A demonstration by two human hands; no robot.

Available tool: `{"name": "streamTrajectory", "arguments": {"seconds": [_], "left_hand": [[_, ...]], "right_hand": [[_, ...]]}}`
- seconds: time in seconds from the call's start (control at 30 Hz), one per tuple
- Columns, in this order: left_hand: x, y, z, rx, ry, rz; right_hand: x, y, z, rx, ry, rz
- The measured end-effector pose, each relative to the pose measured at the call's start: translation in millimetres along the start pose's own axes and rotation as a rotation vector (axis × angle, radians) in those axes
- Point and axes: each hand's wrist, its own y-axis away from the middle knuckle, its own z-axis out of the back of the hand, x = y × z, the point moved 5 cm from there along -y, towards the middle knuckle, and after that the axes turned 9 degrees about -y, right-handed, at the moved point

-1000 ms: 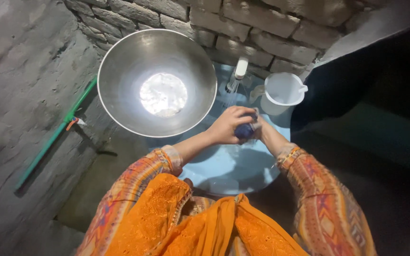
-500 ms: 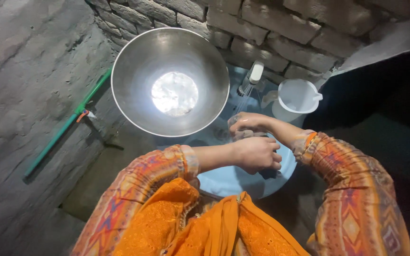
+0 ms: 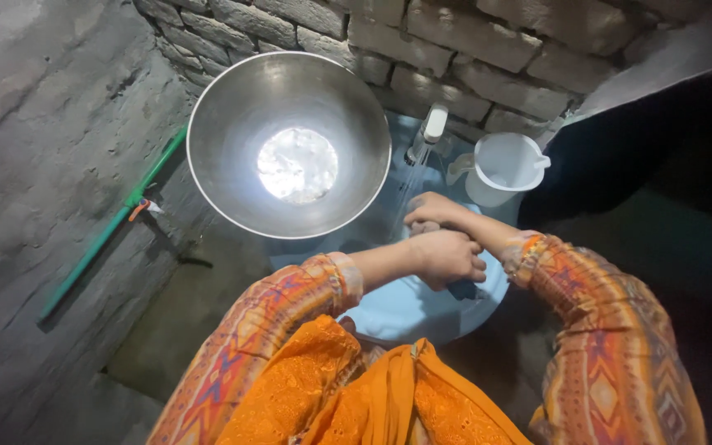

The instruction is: Washing a piece of clothing by hand in a metal basin placed inside a bathroom sink.

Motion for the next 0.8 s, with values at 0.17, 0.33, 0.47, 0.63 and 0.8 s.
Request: {"name": "streamTrajectory", "arguments": {"seconds": [0.17,0.33,0.47,0.63,0.8], "left_hand": [[26.2,30.3,40.6,-0.358,0.210,0.052],[46.1,66.3,68.0,-0.784,0.383,0.477],[52.9,78.6,38.1,-0.850,0.456,0.758],[45.8,99.3,13.8,-0.630,0.934,0.846],[14.8,150.2,23.9,-0.687,1.122,0.945]], "right_hand": [[-39.1,50.1,31.0,-0.232,-0.727,-0.583],[-3.7,94.8,33.5,-0.542,-1.643,-0.495],[8.2,119.0,21.9,-0.780,-1.806,-0.105],[30.3,143.8,-9.8,-1.103,-1.969,0.049],[17.0,161.9,-48.5,-1.072,-2.030,-0.021]]}}
